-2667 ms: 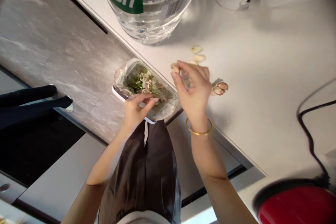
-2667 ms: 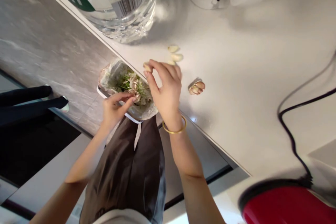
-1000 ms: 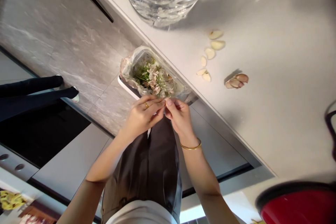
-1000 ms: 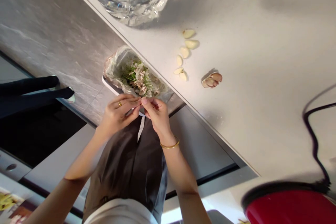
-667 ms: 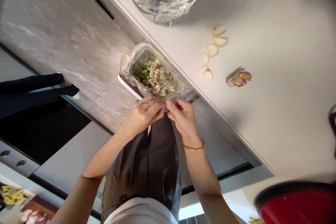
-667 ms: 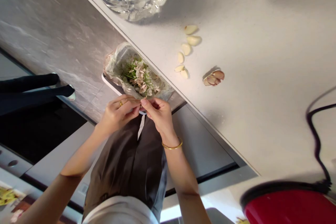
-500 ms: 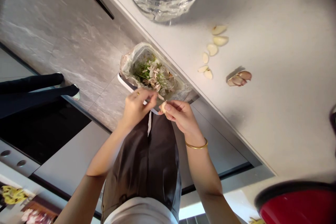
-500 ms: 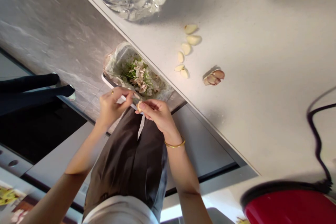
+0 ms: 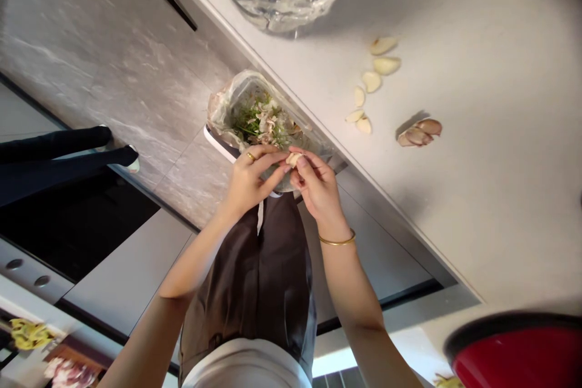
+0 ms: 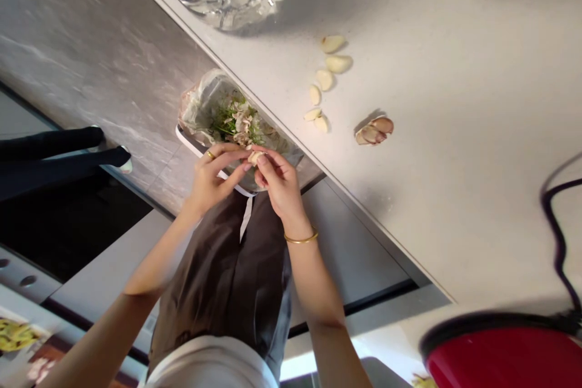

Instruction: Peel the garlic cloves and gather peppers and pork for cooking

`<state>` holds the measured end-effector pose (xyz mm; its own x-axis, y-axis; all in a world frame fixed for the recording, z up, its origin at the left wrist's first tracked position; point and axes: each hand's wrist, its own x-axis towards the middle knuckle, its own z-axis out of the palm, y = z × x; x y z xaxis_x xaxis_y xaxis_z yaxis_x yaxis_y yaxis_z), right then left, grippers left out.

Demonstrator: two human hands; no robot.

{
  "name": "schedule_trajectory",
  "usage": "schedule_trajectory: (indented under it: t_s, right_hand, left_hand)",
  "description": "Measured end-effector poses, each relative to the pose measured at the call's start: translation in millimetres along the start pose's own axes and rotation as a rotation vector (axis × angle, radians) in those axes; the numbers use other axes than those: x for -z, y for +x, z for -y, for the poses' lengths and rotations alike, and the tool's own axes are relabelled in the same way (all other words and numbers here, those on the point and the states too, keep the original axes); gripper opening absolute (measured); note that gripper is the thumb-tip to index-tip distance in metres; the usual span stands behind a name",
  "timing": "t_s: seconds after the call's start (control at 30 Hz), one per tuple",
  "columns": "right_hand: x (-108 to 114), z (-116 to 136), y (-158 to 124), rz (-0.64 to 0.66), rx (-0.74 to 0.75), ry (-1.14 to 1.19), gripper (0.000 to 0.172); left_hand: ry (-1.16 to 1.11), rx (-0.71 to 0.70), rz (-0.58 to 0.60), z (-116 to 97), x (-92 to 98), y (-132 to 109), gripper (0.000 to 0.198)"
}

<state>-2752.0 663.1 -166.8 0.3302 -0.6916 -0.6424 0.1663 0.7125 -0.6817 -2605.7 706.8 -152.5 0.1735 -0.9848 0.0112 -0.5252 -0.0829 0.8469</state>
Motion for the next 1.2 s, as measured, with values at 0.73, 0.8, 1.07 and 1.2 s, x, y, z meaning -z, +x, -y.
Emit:
schedule_trajectory:
  t_s: [0.73,0.8,1.07,1.2]
  right_hand:
    - [-17,7,-10,-0.112,0.104,-0.272,0.026]
    - [-19,6,-10,-0.138,0.113,-0.296,0.026]
    - [-15,2,-11,-0.044,0.051,-0.274,0.032]
    - [-3,2,-11,0.048,-0.031,-0.215,0.032]
  left_hand:
    - [-0.022,-0.082,0.068,3,19.5,-1,0.014]
    - [0.063,-0.097,0.033,0,16.3,-3,0.011]
    - [0.255,-0.022,-0.106,0,9.3,-4,0.009]
    - [0.35,0.068,-0.177,20,22.8,10,0.009]
